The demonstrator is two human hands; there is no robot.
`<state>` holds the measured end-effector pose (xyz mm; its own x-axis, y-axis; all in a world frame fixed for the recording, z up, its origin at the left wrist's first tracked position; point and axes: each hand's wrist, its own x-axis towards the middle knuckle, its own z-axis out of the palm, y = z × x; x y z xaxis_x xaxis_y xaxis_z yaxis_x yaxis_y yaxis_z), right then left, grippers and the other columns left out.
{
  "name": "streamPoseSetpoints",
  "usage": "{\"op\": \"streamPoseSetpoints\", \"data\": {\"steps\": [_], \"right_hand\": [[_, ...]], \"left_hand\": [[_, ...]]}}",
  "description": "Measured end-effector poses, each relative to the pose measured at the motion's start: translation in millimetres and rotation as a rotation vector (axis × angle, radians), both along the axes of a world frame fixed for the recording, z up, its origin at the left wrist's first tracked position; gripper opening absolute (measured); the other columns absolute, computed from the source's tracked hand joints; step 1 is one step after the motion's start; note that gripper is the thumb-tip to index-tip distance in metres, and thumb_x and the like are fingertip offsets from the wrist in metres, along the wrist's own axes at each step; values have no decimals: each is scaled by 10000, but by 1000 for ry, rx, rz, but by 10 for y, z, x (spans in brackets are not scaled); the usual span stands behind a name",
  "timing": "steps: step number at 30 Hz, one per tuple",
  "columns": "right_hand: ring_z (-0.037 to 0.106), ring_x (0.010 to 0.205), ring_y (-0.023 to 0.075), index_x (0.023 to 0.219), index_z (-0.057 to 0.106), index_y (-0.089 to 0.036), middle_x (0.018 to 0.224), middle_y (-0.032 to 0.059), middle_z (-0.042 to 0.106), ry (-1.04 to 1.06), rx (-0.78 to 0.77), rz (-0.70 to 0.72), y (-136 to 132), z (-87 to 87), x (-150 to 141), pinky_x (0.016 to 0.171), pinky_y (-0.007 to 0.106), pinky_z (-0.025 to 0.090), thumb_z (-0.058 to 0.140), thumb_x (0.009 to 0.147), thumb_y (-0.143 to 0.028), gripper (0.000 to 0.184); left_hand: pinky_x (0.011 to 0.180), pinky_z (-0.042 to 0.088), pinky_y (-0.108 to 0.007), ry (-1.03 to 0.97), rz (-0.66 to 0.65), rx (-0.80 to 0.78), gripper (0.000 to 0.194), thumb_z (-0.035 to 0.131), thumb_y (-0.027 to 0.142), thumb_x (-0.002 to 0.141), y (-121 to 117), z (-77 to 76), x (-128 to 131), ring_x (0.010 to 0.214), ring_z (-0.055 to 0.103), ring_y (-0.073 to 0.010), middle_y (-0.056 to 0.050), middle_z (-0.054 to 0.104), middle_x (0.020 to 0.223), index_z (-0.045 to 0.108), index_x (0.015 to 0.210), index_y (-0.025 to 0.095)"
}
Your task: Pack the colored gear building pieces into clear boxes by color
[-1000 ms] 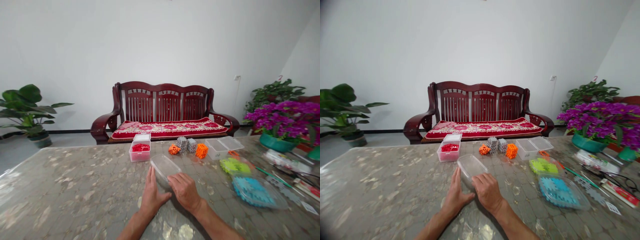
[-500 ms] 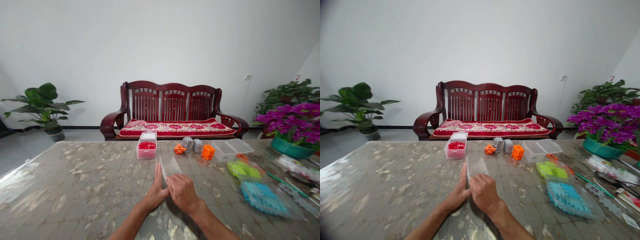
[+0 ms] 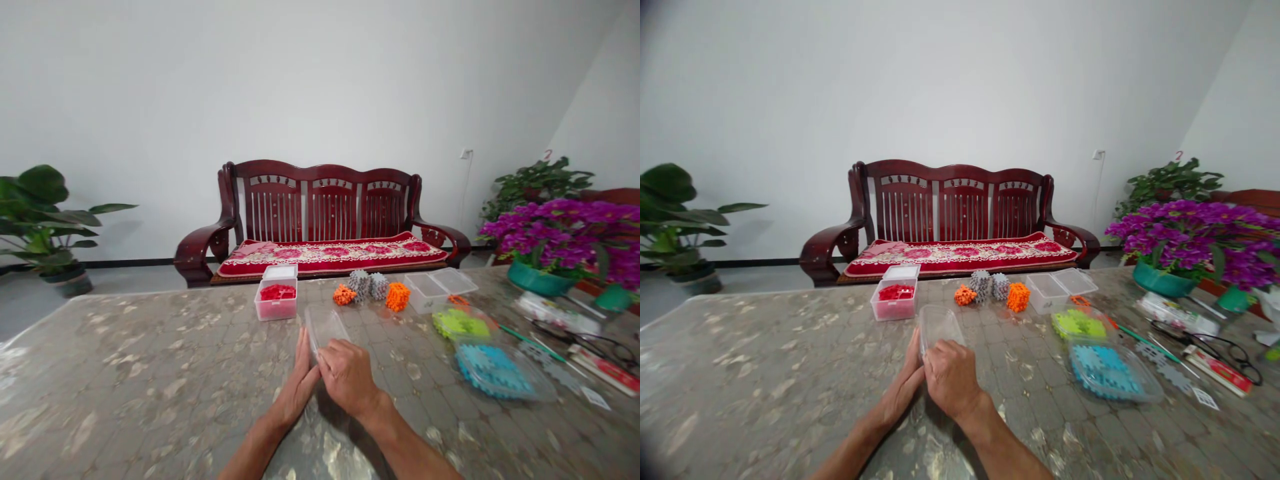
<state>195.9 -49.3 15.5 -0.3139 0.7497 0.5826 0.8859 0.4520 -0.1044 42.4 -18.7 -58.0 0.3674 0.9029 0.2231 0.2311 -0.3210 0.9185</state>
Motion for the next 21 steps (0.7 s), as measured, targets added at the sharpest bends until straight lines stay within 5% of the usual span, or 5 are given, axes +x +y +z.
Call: {"op": "streamPoseSetpoints", "data": {"steps": [10,21], "right_hand": [[542,636,147,689,589,-215,681,3,632,-2,66,23,20,-95,-32,610,296,293,555,878,-133,208],[603,651,120,719,664,-205,695,8,674,178,33,-59,70,108,84,622,258,301,486,974,-164,313]], "left_hand": [[1272,42,-432,-55,63,54,702,332,359,1010,9,-158,100,1555,-42,-224,-64,-40,1701,20,1611,175],[1273,51,-398,-73,37,2,663,301,400,1007,-59,35,73,1563,33,-219,-75,48,1701,144,1603,155]]}}
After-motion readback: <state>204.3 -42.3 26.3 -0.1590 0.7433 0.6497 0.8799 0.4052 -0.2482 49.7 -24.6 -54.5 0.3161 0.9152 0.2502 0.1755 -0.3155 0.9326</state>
